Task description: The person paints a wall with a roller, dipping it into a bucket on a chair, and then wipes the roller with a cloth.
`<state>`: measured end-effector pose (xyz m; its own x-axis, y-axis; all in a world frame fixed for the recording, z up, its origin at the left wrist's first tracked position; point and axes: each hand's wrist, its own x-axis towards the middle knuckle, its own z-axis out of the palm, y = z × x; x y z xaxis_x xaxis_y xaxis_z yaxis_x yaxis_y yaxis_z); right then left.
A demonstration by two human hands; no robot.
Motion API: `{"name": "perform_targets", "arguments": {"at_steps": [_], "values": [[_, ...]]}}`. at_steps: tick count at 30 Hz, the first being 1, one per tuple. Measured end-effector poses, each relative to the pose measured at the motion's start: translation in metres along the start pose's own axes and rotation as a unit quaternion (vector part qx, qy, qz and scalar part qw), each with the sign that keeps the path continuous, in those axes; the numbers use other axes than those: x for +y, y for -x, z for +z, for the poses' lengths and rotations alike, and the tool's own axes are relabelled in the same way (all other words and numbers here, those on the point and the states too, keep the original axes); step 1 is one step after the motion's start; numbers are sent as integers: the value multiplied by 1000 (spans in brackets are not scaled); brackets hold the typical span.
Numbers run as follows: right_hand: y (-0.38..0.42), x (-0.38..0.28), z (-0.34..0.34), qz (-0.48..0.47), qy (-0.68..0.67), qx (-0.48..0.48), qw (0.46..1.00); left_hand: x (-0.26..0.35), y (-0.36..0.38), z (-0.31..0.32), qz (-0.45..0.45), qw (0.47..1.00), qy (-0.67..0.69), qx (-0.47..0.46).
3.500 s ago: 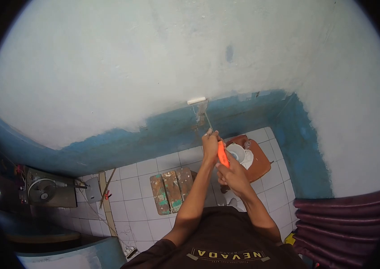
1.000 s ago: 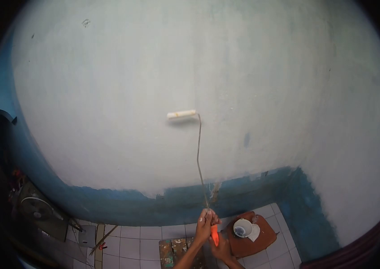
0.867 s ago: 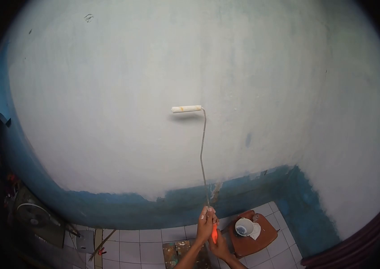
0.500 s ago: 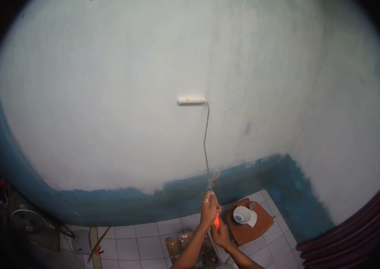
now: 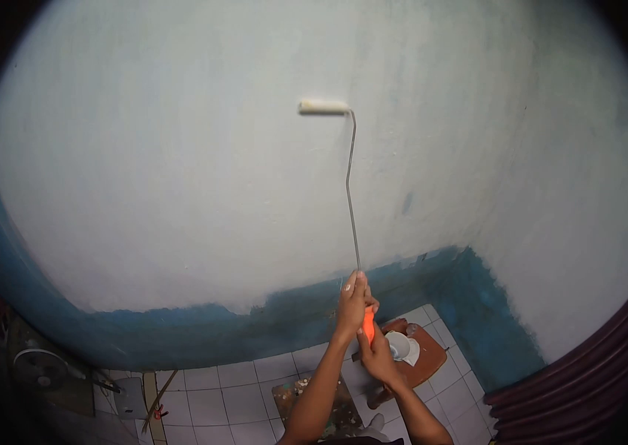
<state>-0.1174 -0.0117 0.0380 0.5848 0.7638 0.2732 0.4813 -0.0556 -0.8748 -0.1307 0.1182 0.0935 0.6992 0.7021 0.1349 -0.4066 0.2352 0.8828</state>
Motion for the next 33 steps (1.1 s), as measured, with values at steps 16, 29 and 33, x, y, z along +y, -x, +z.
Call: {"name": "perform_targets", "arguments": {"at_steps": [16,29,33], "values": [[76,112,50,33,31,6,999,-137,51,-59,-96,994,27,54],[20,51,-2,46,10,22,999,-68,11,3,-16,997,-45,56],[58,102,21,-3,22,48,999,-116,42,-19,-41,995,-50,76]]}}
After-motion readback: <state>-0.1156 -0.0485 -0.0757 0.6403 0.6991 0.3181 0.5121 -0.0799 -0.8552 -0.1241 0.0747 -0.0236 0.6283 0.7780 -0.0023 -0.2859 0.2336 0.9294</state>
